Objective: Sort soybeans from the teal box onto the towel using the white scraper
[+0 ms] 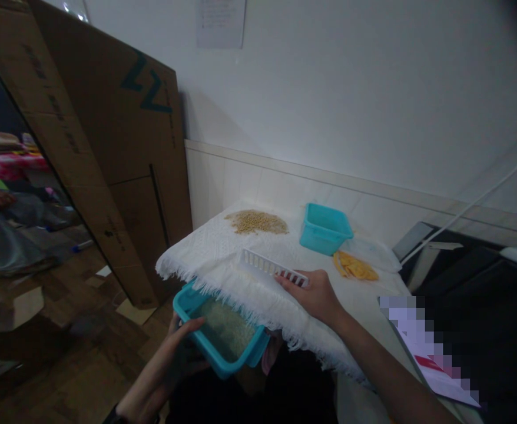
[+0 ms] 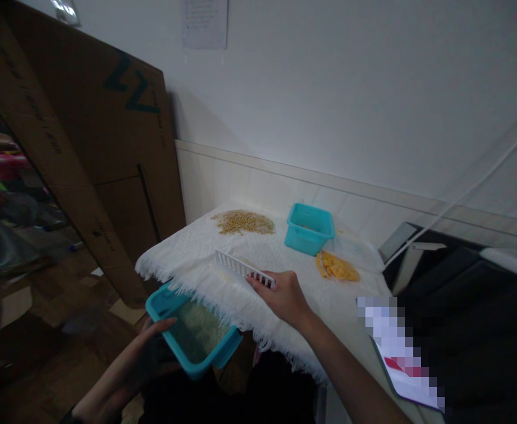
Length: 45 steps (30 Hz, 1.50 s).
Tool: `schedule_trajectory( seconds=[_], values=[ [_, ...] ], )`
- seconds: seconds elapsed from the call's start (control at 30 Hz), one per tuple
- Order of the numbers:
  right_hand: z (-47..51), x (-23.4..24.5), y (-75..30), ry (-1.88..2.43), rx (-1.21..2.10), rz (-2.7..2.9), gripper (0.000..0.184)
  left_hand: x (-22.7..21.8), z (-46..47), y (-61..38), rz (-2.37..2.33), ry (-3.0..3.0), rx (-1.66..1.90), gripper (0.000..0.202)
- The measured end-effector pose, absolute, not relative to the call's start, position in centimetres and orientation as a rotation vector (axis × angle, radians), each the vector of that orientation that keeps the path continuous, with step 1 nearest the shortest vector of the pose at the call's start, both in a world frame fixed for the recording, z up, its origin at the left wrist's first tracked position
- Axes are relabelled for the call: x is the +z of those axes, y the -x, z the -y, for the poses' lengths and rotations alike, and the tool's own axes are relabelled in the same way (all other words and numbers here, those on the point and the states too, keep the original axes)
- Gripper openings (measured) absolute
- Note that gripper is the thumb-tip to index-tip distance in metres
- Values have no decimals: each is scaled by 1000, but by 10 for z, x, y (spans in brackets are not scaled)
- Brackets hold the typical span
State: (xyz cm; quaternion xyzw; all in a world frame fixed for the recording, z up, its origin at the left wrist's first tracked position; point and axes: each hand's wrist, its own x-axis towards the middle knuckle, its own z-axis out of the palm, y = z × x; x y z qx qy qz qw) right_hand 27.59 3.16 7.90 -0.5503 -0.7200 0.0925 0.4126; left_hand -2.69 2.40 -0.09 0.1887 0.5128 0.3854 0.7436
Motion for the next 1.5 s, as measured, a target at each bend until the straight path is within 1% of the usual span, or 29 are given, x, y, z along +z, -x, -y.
schedule_trajectory(
  seconds=[0.1,0.3,0.5,0.63,0.77,0.93,1.17,1.27,1.37,1.5],
  values=[
    [-41,79,-266,1351,229,1834,50,0,-23,26,-1134,-414,856,96],
    [-58,75,-251,1313,217,1819,52,-3,-22,26,-1124,-441,868,86],
    [-70,74,-240,1333,211,1797,51,-4,-22,28,-1127,-446,866,93],
    [-63,75,-235,1297,185,1830,50,-4,-25,30,-1137,-427,875,92],
    [-55,74,-232,1290,162,1866,45,-2,-25,31,-1134,-425,902,86],
    [-50,75,-225,1219,89,1894,45,1,-25,31,-1144,-446,912,80],
    [-31,76,-211,970,22,1987,31,0,-25,30,-1159,-448,924,75],
    [-31,78,-213,988,-3,1960,34,0,-26,30,-1171,-448,920,73],
    [-30,79,-213,1011,-8,1965,38,1,-25,30,-1158,-437,918,76],
    [-23,79,-207,997,106,1987,33,3,-23,30,-1144,-437,917,81]
  ],
)
